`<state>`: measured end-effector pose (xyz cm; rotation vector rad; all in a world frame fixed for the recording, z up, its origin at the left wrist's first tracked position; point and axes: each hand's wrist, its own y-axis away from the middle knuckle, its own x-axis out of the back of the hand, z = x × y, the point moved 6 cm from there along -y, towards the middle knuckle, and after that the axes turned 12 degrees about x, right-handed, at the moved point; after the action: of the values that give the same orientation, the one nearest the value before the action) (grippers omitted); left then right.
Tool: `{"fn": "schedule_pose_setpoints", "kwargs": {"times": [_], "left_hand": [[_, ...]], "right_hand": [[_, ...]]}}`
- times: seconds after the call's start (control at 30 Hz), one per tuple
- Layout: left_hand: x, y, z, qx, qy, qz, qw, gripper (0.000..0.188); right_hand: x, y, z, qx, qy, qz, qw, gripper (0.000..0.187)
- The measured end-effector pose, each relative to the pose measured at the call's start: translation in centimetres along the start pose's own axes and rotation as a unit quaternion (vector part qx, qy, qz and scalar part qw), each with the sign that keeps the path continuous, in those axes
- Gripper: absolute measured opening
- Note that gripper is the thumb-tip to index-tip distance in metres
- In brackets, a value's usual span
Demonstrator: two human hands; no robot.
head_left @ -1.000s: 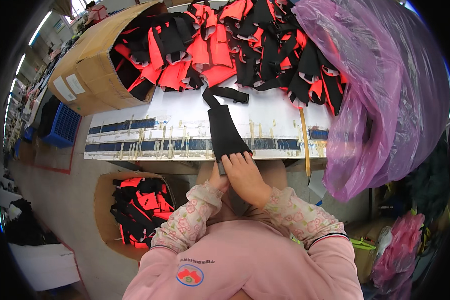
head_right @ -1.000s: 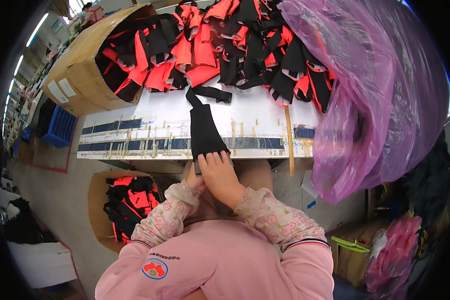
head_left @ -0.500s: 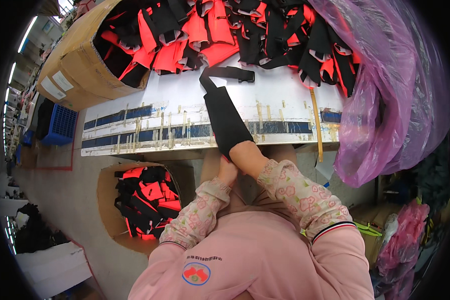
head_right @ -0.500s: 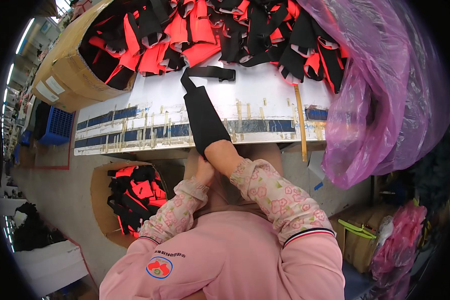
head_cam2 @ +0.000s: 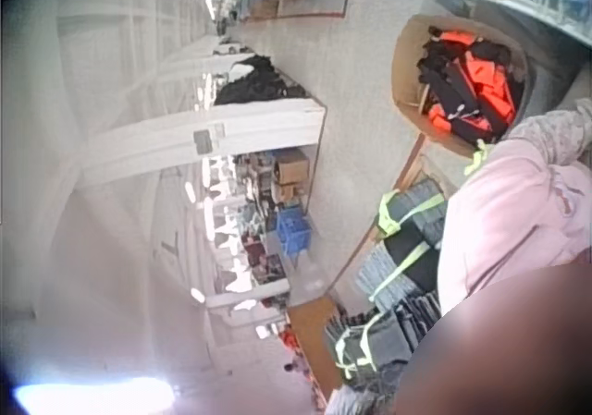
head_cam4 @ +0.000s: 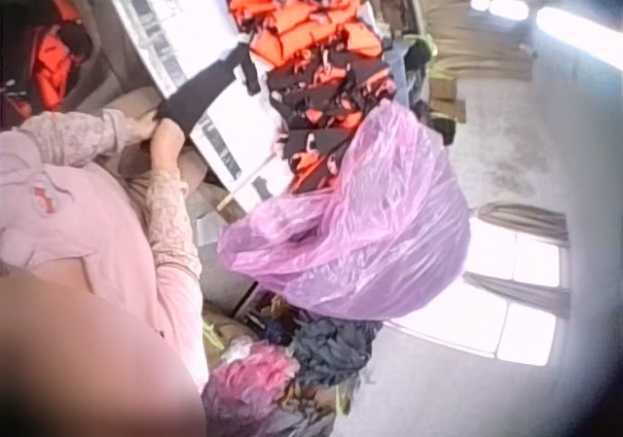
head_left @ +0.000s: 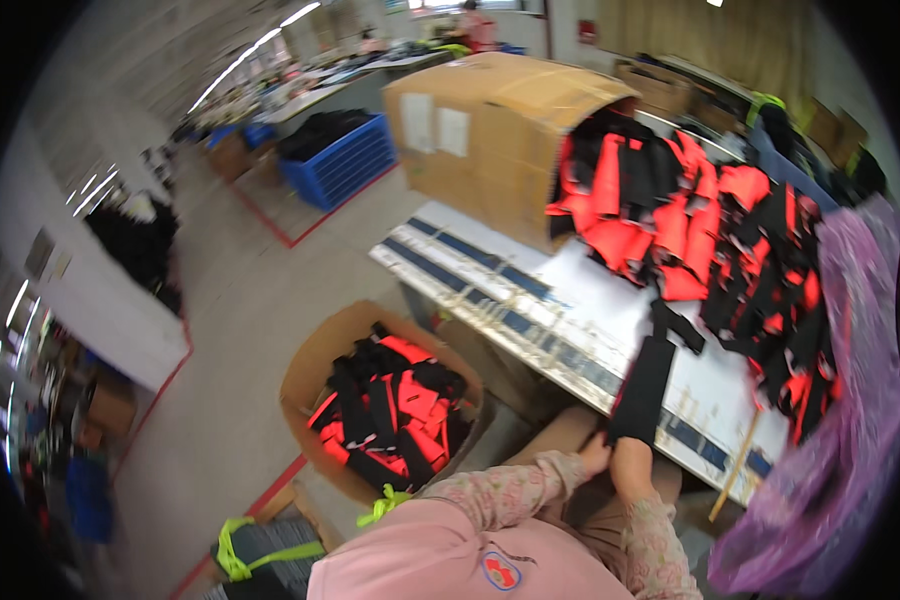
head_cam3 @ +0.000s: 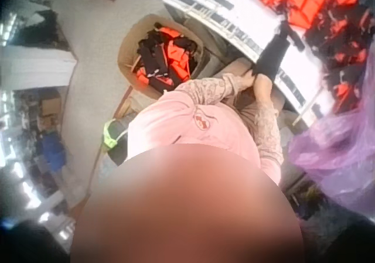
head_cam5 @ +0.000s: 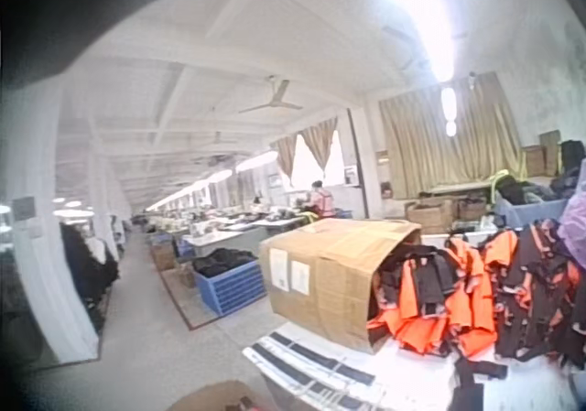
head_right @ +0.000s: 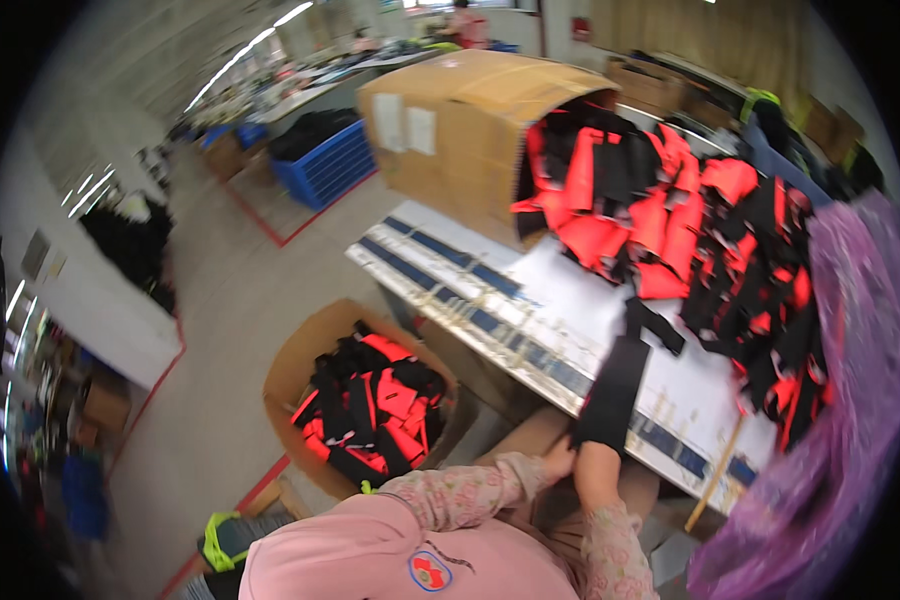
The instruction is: Turning and shaping components of life jackets using a wooden tool in a factory setting.
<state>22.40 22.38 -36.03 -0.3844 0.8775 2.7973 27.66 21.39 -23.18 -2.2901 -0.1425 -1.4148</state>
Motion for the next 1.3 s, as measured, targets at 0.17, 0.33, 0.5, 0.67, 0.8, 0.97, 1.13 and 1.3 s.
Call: {"fn": "schedule_pose_setpoints", "kwargs": {"times": [0.17, 0.33, 0.5, 0.67, 0.8, 0.97, 1.13, 1.3], "left_hand": [[-0.3, 2.4, 4.3, -0.006, -0.033, -0.038, 0.999, 0.031], [-0.2, 0.8, 3.7, -0.017, -0.104, -0.072, 0.992, 0.03], [-0.9, 1.6, 4.1, -0.088, -0.052, -0.117, 0.988, 0.027], [-1.0, 0.7, 2.6, -0.118, -0.121, -0.067, 0.983, 0.026], [-1.0, 0.5, 3.2, -0.096, -0.2, 0.012, 0.975, 0.027], [-1.6, 0.7, 4.5, -0.052, -0.052, -0.068, 0.995, 0.009], [-1.4, 1.0, 3.4, -0.007, 0.014, -0.07, 0.997, 0.016], [0.4, -1.4, 1.5, 0.028, 0.112, -0.056, 0.992, 0.02]], "right_hand": [[0.0, -0.3, 0.4, -0.035, 0.001, -0.108, 0.994, 0.019], [-0.3, -0.1, 0.8, -0.103, -0.041, -0.109, 0.988, 0.012], [-1.4, 1.2, 1.2, -0.076, 0.007, -0.086, 0.993, 0.011], [-0.6, 0.9, 0.8, -0.088, 0.056, -0.076, 0.992, 0.015], [-3.3, 1.1, 5.6, -0.072, 0.112, -0.262, 0.956, 0.013], [-11.8, 6.8, 18.2, -0.162, 0.103, -0.291, 0.937, 0.017], [-2.5, -0.4, 3.4, -0.098, -0.02, -0.315, 0.944, 0.017], [-0.4, 1.7, -0.1, -0.033, -0.054, 0.028, 0.998, 0.018]]}}
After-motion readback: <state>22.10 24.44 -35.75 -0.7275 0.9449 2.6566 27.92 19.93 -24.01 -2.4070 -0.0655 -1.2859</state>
